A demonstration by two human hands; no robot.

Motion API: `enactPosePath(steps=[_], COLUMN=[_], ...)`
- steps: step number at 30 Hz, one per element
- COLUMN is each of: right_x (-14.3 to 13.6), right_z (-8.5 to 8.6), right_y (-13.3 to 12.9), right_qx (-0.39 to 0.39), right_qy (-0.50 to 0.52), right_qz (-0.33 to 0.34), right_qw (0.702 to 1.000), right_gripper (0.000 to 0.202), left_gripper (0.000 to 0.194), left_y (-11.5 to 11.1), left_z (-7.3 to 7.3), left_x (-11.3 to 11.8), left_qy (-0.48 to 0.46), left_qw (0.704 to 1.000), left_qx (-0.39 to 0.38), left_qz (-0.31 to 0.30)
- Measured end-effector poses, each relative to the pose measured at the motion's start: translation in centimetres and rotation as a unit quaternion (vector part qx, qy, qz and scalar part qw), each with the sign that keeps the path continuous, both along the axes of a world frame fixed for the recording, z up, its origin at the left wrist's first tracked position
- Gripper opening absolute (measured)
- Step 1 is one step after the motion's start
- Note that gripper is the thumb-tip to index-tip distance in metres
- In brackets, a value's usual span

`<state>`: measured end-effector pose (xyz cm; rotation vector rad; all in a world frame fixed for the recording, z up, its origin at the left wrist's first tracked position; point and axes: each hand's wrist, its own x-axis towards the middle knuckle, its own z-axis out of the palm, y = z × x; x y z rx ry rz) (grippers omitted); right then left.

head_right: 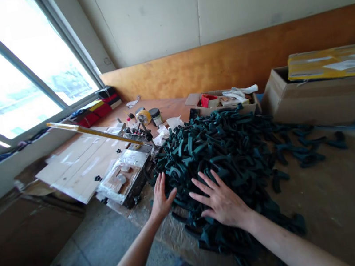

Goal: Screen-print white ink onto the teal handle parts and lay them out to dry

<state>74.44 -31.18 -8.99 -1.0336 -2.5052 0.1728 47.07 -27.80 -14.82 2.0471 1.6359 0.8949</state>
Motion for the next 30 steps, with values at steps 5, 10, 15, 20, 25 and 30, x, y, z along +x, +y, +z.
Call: enactPosePath(steps=[5, 10, 15, 20, 25, 30], right_x=[0.0, -0.7, -3.3, -11.9, -23.0, -28.9], right_z=[-4.4, -3.7, -0.9, 2.2, 0.1, -4.2], right_y=[0.6, 0.3, 1.0, 4.5, 8.8, 13.6], right_qx=[-0.049, -0.068, -0.029, 0.013, -0.027, -0.094], right_qy=[0.003, -0.017, 0.069, 0.11, 0.032, -0.025], right_qz=[0.038, -0.023, -0.134, -0.201, -0.181, -0.211], right_qw=[0.998, 0.997, 0.988, 0.973, 0.983, 0.973], right_gripper=[0.057, 0.046, 0.024, 0.024, 0.027, 0.026], left_gripper=[0.081, 0.078, 0.071, 0.066, 0.046, 0.035], left_y=[-2.4, -1.9, -2.1, -3.1, -4.3, -3.7], left_z=[-4.2, -3.9, -2.9, -2.6, -3.3, -3.4], left_x=[1.9, 1.3, -1.8, -8.7, -19.7, -29.9], left_qy=[-0.018, -0.039, -0.049, -0.058, -0.059, -0.089], left_qw=[0.997, 0.995, 0.991, 0.984, 0.99, 0.986], left_qx=[-0.079, -0.081, -0.085, -0.071, -0.085, -0.137], left_qz=[-0.01, -0.045, -0.091, -0.15, -0.098, 0.03])
